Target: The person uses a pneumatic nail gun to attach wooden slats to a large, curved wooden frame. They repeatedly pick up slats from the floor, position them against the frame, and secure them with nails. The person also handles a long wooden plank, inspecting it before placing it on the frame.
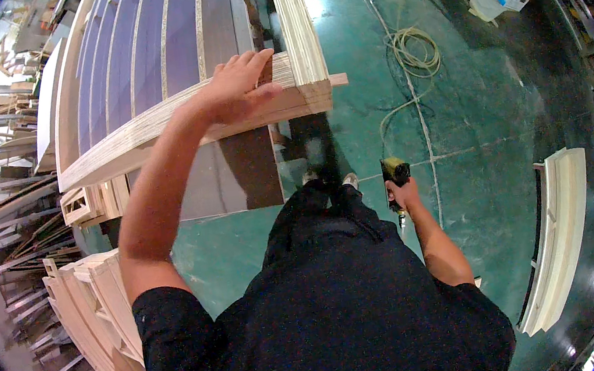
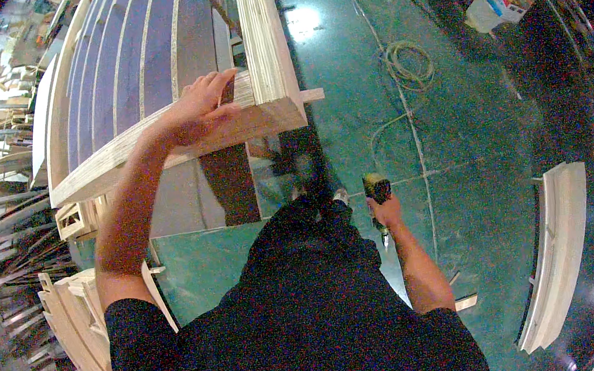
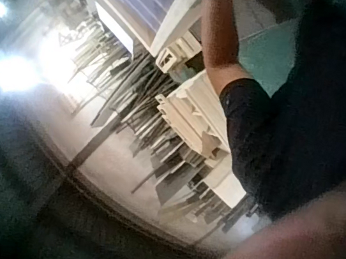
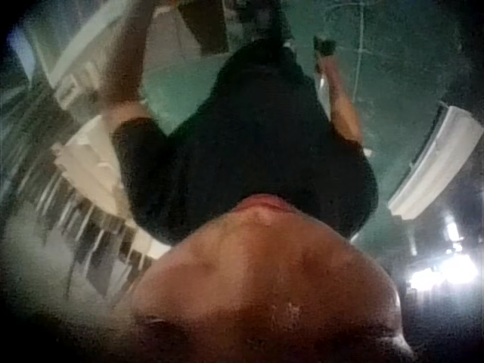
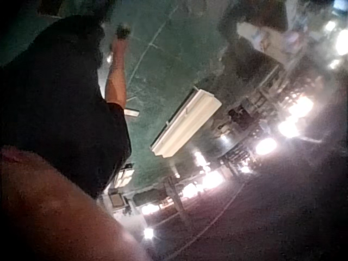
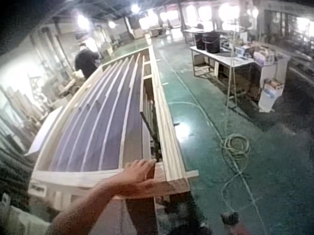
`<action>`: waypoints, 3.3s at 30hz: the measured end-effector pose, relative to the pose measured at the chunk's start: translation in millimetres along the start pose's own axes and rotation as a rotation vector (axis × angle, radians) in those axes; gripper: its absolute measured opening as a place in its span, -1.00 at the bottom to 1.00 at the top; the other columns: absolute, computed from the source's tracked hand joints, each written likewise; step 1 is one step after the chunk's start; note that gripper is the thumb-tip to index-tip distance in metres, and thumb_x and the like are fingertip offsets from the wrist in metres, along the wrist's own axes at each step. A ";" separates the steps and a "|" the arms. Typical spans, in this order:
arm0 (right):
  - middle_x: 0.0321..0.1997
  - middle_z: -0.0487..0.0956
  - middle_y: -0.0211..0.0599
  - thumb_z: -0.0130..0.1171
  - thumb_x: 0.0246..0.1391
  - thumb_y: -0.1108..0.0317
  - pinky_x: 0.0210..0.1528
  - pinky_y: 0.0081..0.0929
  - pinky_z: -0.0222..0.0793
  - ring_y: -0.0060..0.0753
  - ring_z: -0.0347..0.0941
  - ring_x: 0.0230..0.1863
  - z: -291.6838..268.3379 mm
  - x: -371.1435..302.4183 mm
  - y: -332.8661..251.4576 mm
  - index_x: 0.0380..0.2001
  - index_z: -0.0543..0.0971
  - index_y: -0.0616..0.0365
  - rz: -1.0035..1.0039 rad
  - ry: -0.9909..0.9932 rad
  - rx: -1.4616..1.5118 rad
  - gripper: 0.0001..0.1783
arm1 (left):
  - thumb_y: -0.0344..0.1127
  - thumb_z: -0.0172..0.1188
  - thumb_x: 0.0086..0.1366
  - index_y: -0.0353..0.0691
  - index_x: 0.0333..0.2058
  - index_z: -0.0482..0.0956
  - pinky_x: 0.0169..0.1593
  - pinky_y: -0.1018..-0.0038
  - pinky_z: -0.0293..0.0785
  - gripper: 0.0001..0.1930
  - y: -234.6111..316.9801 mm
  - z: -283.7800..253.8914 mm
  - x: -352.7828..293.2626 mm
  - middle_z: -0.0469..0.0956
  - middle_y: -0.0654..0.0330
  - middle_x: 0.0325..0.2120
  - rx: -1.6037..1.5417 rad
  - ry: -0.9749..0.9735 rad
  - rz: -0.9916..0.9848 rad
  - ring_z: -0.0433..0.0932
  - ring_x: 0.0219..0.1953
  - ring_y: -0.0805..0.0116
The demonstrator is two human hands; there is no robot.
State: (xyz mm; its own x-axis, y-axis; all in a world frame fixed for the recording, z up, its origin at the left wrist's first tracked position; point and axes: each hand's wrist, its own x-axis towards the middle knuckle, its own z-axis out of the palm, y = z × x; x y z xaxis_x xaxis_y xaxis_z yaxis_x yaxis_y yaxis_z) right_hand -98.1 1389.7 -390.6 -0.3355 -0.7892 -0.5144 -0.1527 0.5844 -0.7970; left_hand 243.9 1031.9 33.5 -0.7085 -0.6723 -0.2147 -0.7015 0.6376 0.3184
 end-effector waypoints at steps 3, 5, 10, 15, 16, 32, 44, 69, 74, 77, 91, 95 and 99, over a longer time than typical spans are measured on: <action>-0.40 0.65 -0.32 0.43 0.09 0.28 -0.38 -0.34 0.56 -0.41 0.57 -0.47 -9.3 -14.6 -59.0 -0.21 0.62 0.24 0.116 -0.067 0.227 -0.70 | -0.14 0.39 0.24 -0.17 0.40 0.19 0.31 0.10 0.32 -0.17 -33.2 -19.8 11.5 0.41 -0.13 0.18 -0.108 -0.148 0.195 0.43 0.21 -0.15; -0.29 0.71 -0.35 0.51 0.02 0.05 -0.11 -0.34 0.56 -0.39 0.63 -0.24 -23.3 -34.2 -108.9 -0.08 0.64 0.17 0.210 -0.161 0.309 -0.49 | -0.15 0.48 0.15 -0.10 0.40 0.22 0.37 0.13 0.31 -0.11 -26.9 -43.0 21.8 0.36 -0.09 0.23 -0.141 -0.126 0.214 0.40 0.26 -0.10; -0.17 0.68 -0.34 0.48 0.10 0.18 -0.15 -0.36 0.58 -0.47 0.61 -0.27 -27.1 -83.0 -215.5 0.01 0.60 0.18 -0.016 -0.036 0.248 -0.51 | -0.02 0.67 -0.28 0.16 0.44 0.18 0.47 -0.04 0.11 0.24 -1.5 -96.7 48.6 0.04 -0.02 0.47 0.403 -0.111 0.529 0.04 0.48 -0.18; -0.39 0.62 -0.38 0.37 0.20 0.36 -0.40 -0.43 0.55 -0.49 0.57 -0.49 5.8 -127.5 -279.4 -0.03 0.56 0.23 -0.104 0.086 0.399 -0.67 | 0.03 0.71 -0.62 0.33 0.47 0.08 0.44 -0.22 0.09 0.50 15.8 -114.6 88.3 -0.11 0.07 0.53 0.667 -0.184 0.736 -0.11 0.53 -0.21; -0.42 0.61 -0.34 0.34 0.21 0.37 -0.40 -0.40 0.56 -0.45 0.57 -0.50 13.9 -136.3 -292.4 -0.09 0.57 0.27 -0.102 0.114 0.427 -0.73 | 0.04 0.71 -0.63 0.34 0.48 0.06 0.44 -0.22 0.09 0.52 17.7 -113.0 96.7 -0.11 0.08 0.54 0.696 -0.208 0.760 -0.12 0.53 -0.21; -0.50 0.52 -0.46 0.34 0.22 0.25 -0.39 -0.51 0.39 -0.62 0.42 -0.51 74.0 -181.9 -546.8 -0.14 0.59 0.21 -0.037 0.245 0.057 -0.72 | 0.12 0.74 -0.67 0.26 0.31 0.31 0.21 -0.37 0.21 0.35 -6.5 -76.1 147.8 0.47 0.26 0.15 0.421 -0.401 0.927 0.35 0.30 0.03; -0.42 0.57 -0.49 0.37 0.15 0.28 -0.48 -0.55 0.40 -0.65 0.45 -0.52 88.1 -137.4 -572.3 0.10 0.53 0.13 -0.020 0.167 -0.123 -0.54 | 0.19 0.75 -0.53 0.31 0.24 0.33 0.25 -0.35 0.14 0.21 -13.8 -60.2 159.9 0.50 0.33 0.12 0.437 -0.341 0.957 0.39 0.28 0.04; -0.33 0.66 -0.51 0.38 0.14 0.23 -0.46 -0.55 0.42 -0.65 0.47 -0.53 84.6 -116.4 -579.9 -0.02 0.63 0.11 0.097 0.163 -0.132 -0.63 | 0.19 0.72 -0.52 0.34 0.24 0.40 0.25 -0.43 0.16 0.18 -22.0 -70.4 158.8 0.50 0.42 0.17 0.392 -0.372 1.069 0.36 0.32 -0.01; -0.29 0.63 -0.42 0.34 0.17 0.35 -0.44 -0.57 0.42 -0.64 0.45 -0.52 87.5 -118.7 -582.7 0.03 0.58 0.22 0.148 0.167 -0.155 -0.62 | 0.07 0.75 -0.52 0.36 0.22 0.39 0.26 -0.47 0.13 0.15 -31.2 -70.1 155.3 0.52 0.44 0.14 0.340 -0.316 1.112 0.38 0.31 0.03; -0.25 0.62 -0.39 0.32 0.18 0.44 -0.43 -0.59 0.41 -0.65 0.44 -0.50 90.2 -122.0 -584.7 0.06 0.56 0.26 0.137 0.149 -0.166 -0.62 | 0.01 0.75 -0.51 0.37 0.21 0.37 0.28 -0.50 0.10 0.14 -25.3 -60.5 173.6 0.51 0.44 0.15 0.259 -0.404 1.045 0.37 0.32 0.01; -0.12 0.63 -0.41 0.31 0.19 0.37 -0.37 -0.56 0.47 -0.62 0.50 -0.43 96.2 -147.0 -548.1 0.12 0.52 0.19 0.041 0.127 -0.007 -0.57 | 0.16 0.75 -0.63 0.32 0.27 0.28 0.28 -0.46 0.11 0.30 -12.8 -53.3 167.4 0.44 0.30 0.23 0.362 -0.444 0.951 0.32 0.34 -0.08; -0.04 0.61 -0.42 0.32 0.21 0.36 -0.35 -0.52 0.50 -0.61 0.50 -0.41 115.0 -201.3 -488.0 0.21 0.44 0.12 -0.022 0.170 0.082 -0.48 | 0.11 0.74 -0.63 0.26 0.35 0.27 0.30 -0.34 0.20 0.37 -8.7 -64.4 151.5 0.36 0.15 0.30 0.435 -0.401 0.978 0.30 0.36 -0.12; -0.20 0.66 -0.35 0.46 0.11 0.19 -0.25 -0.47 0.55 -0.56 0.56 -0.29 142.4 -248.3 -364.7 0.02 0.54 0.15 0.068 0.268 0.144 -0.52 | 0.00 0.70 -0.42 0.17 0.39 0.29 0.34 -0.08 0.32 0.25 -26.2 -70.7 126.7 0.31 0.08 0.34 0.389 -0.269 1.027 0.31 0.35 -0.14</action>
State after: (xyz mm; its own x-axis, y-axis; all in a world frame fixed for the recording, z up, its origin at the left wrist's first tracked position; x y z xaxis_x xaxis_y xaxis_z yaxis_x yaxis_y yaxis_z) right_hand 173.3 1345.7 -17.2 -0.5764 -0.6599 -0.4819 0.0060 0.5863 -0.8100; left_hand 178.0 903.5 63.3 -0.9239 0.3107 -0.2235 0.2797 0.9467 0.1597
